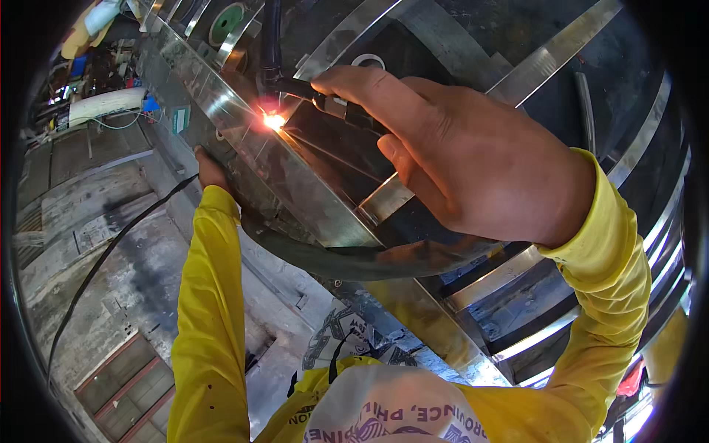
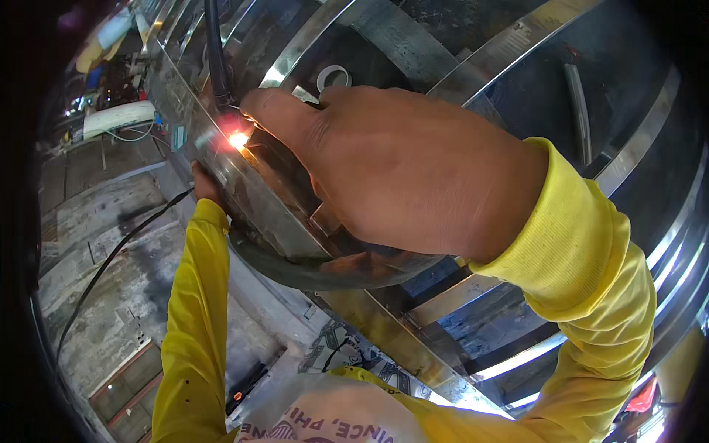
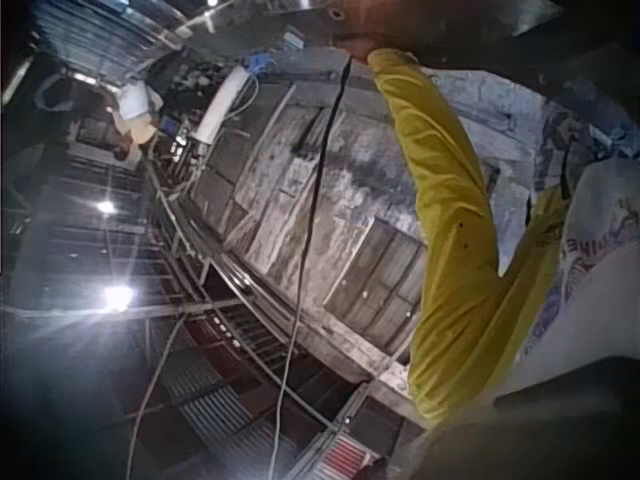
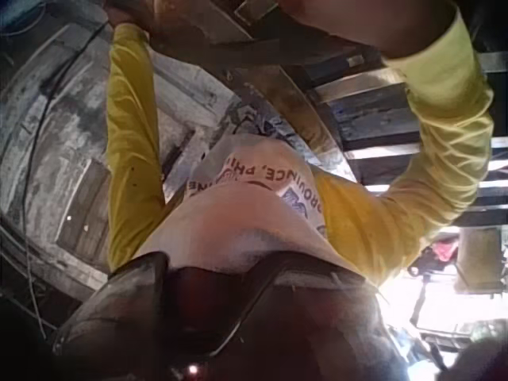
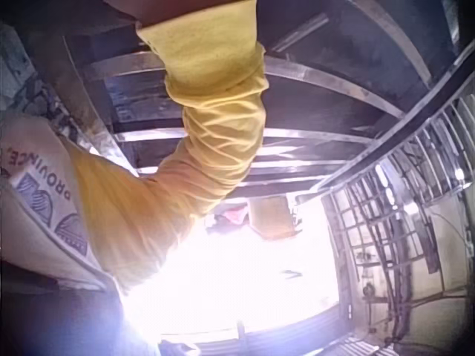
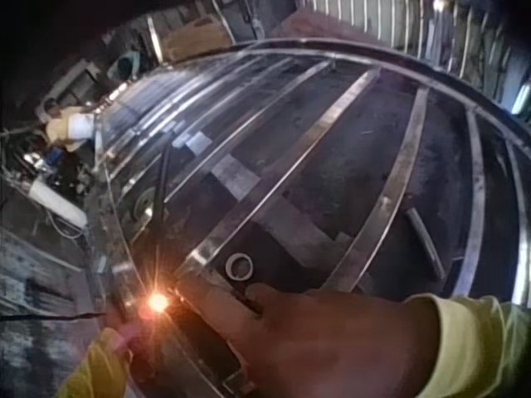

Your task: The person welds a curved metal frame part with a welding torch and a welding rod.

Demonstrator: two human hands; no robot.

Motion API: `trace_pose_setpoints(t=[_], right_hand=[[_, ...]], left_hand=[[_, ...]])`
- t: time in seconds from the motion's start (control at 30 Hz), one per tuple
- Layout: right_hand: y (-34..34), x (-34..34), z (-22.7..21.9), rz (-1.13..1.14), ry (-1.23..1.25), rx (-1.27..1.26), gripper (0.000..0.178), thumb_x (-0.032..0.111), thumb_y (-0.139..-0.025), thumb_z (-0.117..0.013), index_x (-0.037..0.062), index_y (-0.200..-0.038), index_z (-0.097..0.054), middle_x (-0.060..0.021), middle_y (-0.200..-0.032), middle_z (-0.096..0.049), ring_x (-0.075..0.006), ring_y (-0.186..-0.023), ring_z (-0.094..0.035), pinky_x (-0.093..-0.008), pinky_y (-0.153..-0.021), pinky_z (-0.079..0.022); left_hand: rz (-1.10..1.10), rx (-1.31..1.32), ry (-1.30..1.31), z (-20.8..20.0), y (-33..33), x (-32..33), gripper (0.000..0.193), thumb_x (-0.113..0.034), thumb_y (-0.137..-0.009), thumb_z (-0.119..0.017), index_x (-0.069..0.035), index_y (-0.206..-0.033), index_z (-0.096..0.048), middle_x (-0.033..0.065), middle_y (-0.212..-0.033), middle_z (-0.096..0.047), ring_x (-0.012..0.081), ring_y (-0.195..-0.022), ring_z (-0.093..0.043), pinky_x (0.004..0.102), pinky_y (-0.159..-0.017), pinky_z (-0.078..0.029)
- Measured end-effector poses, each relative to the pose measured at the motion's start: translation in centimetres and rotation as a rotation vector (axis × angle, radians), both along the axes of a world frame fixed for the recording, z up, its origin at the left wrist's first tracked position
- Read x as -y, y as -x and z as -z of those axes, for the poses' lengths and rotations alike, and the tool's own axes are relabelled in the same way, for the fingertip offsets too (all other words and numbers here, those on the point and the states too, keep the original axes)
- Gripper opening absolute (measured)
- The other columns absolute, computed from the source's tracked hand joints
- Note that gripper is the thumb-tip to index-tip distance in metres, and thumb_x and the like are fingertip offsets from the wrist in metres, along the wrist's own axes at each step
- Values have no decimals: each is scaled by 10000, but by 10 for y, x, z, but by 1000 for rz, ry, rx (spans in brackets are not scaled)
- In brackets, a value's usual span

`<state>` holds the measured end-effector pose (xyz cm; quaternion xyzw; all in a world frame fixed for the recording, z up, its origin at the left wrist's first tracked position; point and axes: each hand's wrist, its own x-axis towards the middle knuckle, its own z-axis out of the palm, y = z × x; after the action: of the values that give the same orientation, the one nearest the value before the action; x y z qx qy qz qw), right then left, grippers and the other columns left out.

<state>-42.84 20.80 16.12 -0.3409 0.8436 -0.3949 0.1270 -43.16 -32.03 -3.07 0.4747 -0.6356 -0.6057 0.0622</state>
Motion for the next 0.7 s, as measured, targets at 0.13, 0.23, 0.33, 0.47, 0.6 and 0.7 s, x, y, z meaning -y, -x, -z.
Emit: trace_pose_setpoints(t=[0.13,0.23,0.33,0.47,0.6,0.7], right_hand=[[3,3,-20,-22,38,21,692,16,-1058,-672,198,-1685,-444,-244,-1223,-752,-482,-957,-752,-542,-775,-596],[2,-1,-15,-9,33,-31,704,8,-1048,-681,206,-1680,-444,-260,-1260,-753,-493,-986,-757,-545,-785,-601],[6,2,-19,-42,52,-12,587,44,-1087,-638,133,-1647,-486,-219,-1203,-748,-448,-972,-755,-507,-824,-608],[14,-5,9,-223,283,-201,433,136,-1160,-550,4,-1572,-551,-133,-1094,-684,-345,-952,-711,-432,-880,-597],[3,4,-5,-34,127,-47,748,-41,-1027,-684,156,-1693,-406,-264,-1290,-742,-451,-933,-781,-512,-757,-621],[4,2,-20,-24,24,52,695,119,-969,-765,107,-1605,-485,-273,-1072,-765,-473,-997,-784,-545,-823,-630]], left_hand=[[-21,9,96,-60,3,4,1007,-785,-1068,-498,33,-1650,-570,201,-1562,-678,378,-1334,-693,473,-1195,-512],[-33,35,58,-65,7,-28,922,-736,-1110,-448,-9,-1666,-561,182,-1622,-643,384,-1396,-660,472,-1235,-479],[-6,-14,102,-62,5,26,913,-735,-1113,-448,-12,-1658,-569,176,-1625,-642,384,-1401,-658,469,-1236,-478],[30,-63,79,-42,7,35,974,-775,-1078,-493,25,-1623,-601,185,-1559,-684,371,-1339,-693,461,-1194,-514],[-13,7,97,-52,2,9,967,-769,-1081,-484,28,-1611,-617,192,-1514,-711,363,-1322,-709,454,-1176,-532],[-18,3,41,-75,6,-25,826,-662,-1169,-401,-41,-1696,-536,166,-1693,-598,384,-1490,-602,454,-1291,-425]])
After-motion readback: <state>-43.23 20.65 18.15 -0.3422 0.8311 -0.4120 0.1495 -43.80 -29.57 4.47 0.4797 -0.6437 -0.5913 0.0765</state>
